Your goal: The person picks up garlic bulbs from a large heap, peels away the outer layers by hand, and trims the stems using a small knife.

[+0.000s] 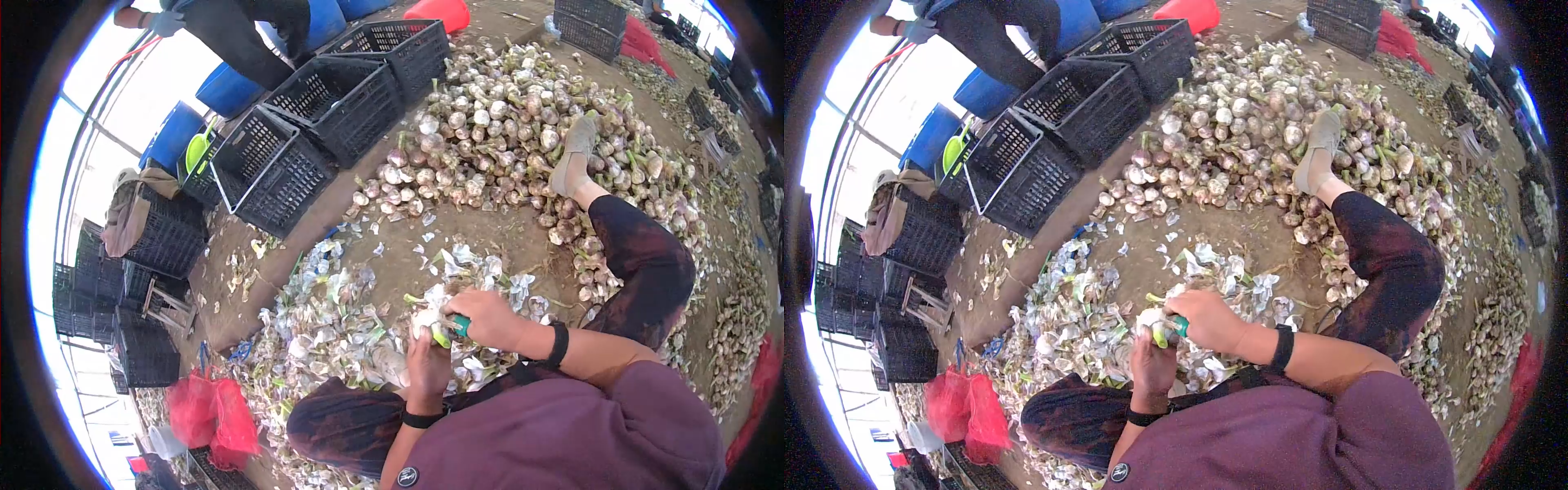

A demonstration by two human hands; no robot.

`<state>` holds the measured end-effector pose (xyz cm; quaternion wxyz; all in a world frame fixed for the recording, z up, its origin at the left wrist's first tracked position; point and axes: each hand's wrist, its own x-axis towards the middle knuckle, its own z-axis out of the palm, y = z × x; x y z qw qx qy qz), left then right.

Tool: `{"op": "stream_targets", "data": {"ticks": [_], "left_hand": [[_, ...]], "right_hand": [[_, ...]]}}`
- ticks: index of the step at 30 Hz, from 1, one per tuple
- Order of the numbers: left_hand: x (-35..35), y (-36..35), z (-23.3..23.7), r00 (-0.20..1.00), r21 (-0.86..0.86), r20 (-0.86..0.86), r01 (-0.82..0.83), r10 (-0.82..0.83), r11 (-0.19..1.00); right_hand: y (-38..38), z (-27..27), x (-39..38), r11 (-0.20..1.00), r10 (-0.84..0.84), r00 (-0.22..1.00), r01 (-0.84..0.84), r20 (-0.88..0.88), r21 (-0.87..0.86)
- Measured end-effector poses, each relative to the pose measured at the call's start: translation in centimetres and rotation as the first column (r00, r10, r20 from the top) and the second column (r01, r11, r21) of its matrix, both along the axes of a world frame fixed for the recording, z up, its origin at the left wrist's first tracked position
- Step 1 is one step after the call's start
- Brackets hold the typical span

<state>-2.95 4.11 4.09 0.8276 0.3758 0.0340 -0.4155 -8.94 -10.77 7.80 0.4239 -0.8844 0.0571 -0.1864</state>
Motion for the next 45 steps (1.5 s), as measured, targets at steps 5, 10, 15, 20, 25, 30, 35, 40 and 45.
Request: {"op": "stream_targets", "data": {"ticks": [5, 10, 15, 20, 25, 30, 35, 40, 45], "left_hand": [[0.0, 0.7, -1.1, 0.999, -0.01, -0.044, 0.01, -0.011, 1.0], [0.6, 1.0, 0.8, 0.977, -0.052, -0.055, 0.204, -0.207, 0.978], [0.3, 1.0, 1.4, 0.892, 0.136, 0.052, 0.439, -0.449, 0.888], [0.4, 1.0, 2.2, 0.818, 0.144, 0.191, 0.523, -0.543, 0.84], [0.7, 0.7, 2.9, 0.876, 0.204, 0.301, 0.326, -0.376, 0.923], [0.6, 0.1, 2.6, 0.915, 0.261, 0.323, 0.158, -0.24, 0.952], [0.8, -0.6, 2.5, 0.627, 0.713, 0.511, 0.072, -0.588, 0.697], [0.6, -0.7, -0.1, 0.543, 0.67, 0.657, -0.1, -0.524, 0.736], [1.2, 0.3, -3.8, 0.636, 0.687, 0.608, -0.122, -0.475, 0.716]], "right_hand": [[-0.3, -0.3, -0.5, 0.968, 0.087, 0.994, -0.071, 0.059, -0.239], [-1.4, 1.0, -0.5, 0.928, 0.167, 0.986, -0.162, -0.014, -0.335], [-3.7, -0.7, 0.1, 0.937, 0.086, 0.996, -0.093, -0.034, -0.338], [-5.9, -5.6, 0.1, 0.85, -0.102, 0.959, -0.055, -0.266, -0.524], [-5.6, -5.5, -1.7, 0.86, 0.076, 0.794, -0.358, -0.603, -0.363], [-4.8, -2.4, -1.5, 0.996, 0.023, 0.969, -0.045, -0.244, -0.083], [-1.2, -0.1, -1.1, 0.961, 0.133, 0.933, -0.038, -0.335, 0.275], [-1.0, -4.7, -0.6, 0.773, 0.145, 0.928, 0.111, -0.344, 0.625], [-6.5, -11.9, 0.2, -0.255, 0.178, 0.803, 0.596, -0.569, 0.762]]}}
